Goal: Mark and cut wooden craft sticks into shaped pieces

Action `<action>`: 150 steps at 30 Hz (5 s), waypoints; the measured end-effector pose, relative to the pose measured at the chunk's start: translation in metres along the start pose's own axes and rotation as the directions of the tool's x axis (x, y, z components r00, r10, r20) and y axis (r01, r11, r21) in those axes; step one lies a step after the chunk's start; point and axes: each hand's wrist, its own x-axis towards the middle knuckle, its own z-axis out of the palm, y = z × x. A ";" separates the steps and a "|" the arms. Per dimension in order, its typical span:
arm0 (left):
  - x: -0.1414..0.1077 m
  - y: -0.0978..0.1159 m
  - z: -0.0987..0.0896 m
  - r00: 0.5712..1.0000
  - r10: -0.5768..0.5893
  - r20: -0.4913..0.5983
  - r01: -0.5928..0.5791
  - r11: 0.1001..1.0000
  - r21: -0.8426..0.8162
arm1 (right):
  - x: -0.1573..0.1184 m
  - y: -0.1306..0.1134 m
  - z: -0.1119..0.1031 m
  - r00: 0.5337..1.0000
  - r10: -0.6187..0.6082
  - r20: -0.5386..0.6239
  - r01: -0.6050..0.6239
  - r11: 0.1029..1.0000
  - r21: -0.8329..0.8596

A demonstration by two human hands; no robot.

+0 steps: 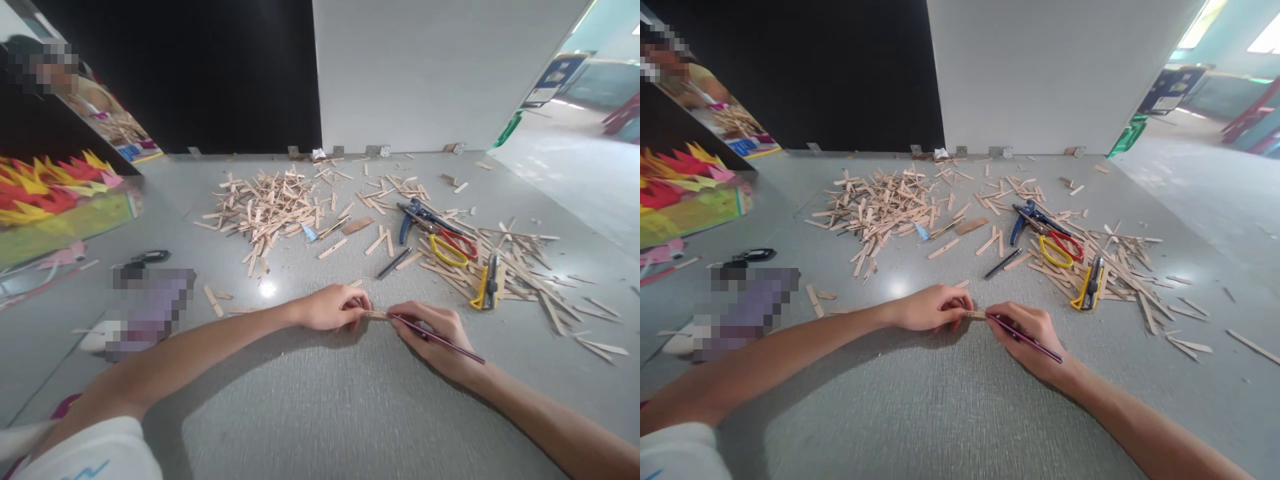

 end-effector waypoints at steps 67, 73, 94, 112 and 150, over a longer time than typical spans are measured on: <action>0.009 -0.006 -0.023 0.971 -0.120 -0.205 0.109 0.992 -0.065 | 0.058 0.030 0.015 0.999 0.038 0.007 -0.039 0.971 0.235; 0.008 -0.007 -0.025 0.984 -0.070 -0.166 0.069 0.998 -0.016 | 0.053 0.030 0.018 0.991 0.110 0.077 -0.129 0.936 0.326; 0.005 0.005 -0.022 0.981 -0.080 -0.178 0.093 0.993 0.066 | 0.058 0.031 0.010 0.980 -0.143 0.135 0.121 0.980 0.159; 0.004 0.012 -0.021 0.965 -0.169 -0.202 0.182 0.982 0.050 | 0.058 0.031 0.008 0.972 -0.159 0.175 0.136 0.982 0.132; 0.002 -0.002 -0.010 0.938 -0.007 -0.346 0.042 0.995 0.095 | 0.052 0.037 0.010 0.934 -0.310 0.180 0.293 0.949 0.112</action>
